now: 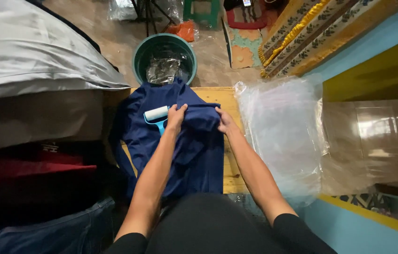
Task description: The person lays a blue shirt on a wooden table and uses a lint roller to remove lint and debris from the fabric. They repeatedly roll the tool over the shirt, flip it over to clean the other side, and smooth the fabric with their hands between passes.
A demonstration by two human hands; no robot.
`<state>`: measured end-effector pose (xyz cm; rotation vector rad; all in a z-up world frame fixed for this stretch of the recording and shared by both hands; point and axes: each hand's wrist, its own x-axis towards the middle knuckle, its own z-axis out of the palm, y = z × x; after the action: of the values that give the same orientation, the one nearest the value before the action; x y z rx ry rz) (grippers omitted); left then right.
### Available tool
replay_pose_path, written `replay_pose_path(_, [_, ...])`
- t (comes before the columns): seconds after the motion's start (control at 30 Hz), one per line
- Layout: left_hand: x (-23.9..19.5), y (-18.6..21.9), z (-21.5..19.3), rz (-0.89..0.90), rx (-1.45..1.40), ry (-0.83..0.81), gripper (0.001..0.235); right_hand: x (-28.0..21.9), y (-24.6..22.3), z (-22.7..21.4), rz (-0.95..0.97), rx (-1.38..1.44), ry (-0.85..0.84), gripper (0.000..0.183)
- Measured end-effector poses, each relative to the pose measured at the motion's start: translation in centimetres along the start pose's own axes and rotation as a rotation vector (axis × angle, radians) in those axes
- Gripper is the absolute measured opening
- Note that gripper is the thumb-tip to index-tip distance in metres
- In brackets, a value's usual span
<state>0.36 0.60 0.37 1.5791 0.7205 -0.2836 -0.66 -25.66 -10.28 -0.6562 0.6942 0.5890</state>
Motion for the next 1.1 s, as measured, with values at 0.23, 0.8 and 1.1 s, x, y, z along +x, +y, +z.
replay_pose_path(0.23, [-6.9, -0.8, -2.1, 0.102, 0.101, -0.159, 0.091, -8.1, 2.3, 8.2, -0.264, -0.676, 0.282, 0.087])
replay_pose_path(0.8, [-14.3, -10.1, -6.0, 0.276, 1.000, -0.165, 0.050, -14.3, 8.4, 11.0, -0.462, -1.485, 0.452, 0.052])
replay_pose_path(1.1, [-18.2, -4.2, -5.8, -0.025, 0.202, -0.339, 0.078, -16.2, 7.1, 12.5, -0.328, -0.999, 0.426, 0.082])
